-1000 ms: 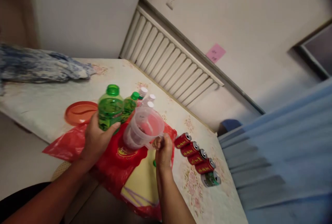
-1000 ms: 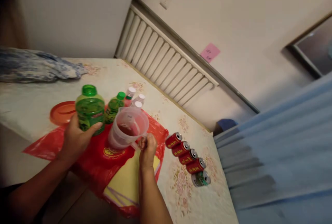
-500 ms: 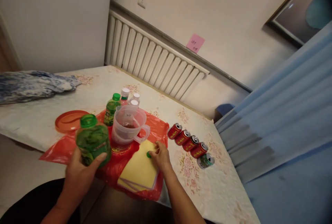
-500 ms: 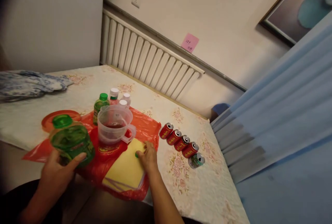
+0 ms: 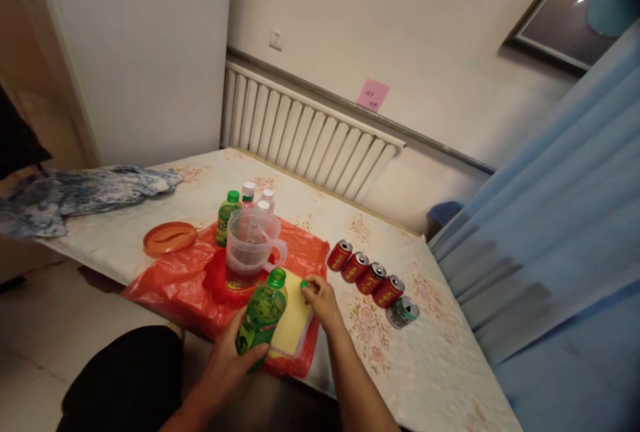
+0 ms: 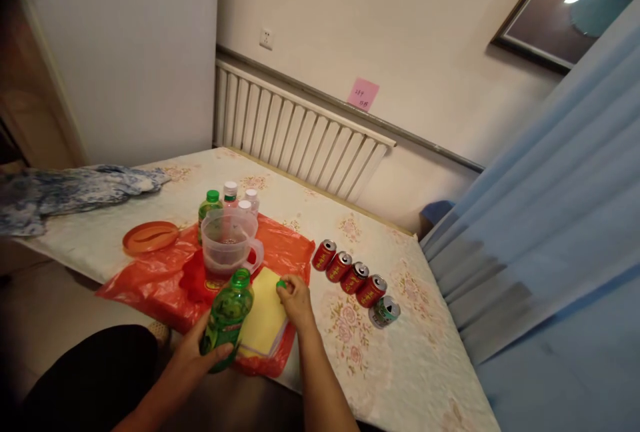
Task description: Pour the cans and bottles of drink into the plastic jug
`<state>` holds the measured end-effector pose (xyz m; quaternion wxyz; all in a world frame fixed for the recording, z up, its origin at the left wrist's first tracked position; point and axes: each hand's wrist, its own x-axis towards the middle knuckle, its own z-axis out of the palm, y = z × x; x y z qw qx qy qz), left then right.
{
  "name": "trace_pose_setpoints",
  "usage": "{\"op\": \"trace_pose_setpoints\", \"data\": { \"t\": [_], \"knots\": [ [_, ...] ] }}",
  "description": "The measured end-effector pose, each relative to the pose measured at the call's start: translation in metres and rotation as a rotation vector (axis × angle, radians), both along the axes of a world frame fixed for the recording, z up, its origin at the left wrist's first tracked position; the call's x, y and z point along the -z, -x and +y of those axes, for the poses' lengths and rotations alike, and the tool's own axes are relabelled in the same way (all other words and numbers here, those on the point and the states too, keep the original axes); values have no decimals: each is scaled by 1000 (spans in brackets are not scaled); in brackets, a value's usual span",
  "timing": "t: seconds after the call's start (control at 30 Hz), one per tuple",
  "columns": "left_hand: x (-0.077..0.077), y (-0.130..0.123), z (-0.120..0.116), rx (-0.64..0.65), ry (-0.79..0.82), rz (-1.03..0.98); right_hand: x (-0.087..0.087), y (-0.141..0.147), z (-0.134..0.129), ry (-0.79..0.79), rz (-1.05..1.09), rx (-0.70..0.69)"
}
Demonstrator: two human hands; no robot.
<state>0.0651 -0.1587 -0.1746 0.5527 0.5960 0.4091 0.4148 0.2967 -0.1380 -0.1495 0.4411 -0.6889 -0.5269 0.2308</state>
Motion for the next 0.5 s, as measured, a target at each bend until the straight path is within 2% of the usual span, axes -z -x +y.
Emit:
{"op": "trace_pose_setpoints", "data": {
  "t": [0.07, 0.13, 0.2, 0.27, 0.37, 0.5],
  "knots": [
    [4, -9, -4, 29, -13, 8, -35, -8, -14, -32, 77, -64],
    [9, -18, -8, 47, -24, 30, -74, -13, -32, -125, 221, -237],
    [10, -26, -12, 53, -31, 64, -110, -14, -51, -197, 149, -352],
    [8, -32, -17, 74, -43, 82, -137, -12, -68, -223, 5, -432],
    [2, -38, -24, 156, -65, 67, -156, -11, -85, -216, -150, -510],
    [-2, -43, -30, 191, -100, 94, -159, -14, -100, -183, -215, -531]
  ]
}}
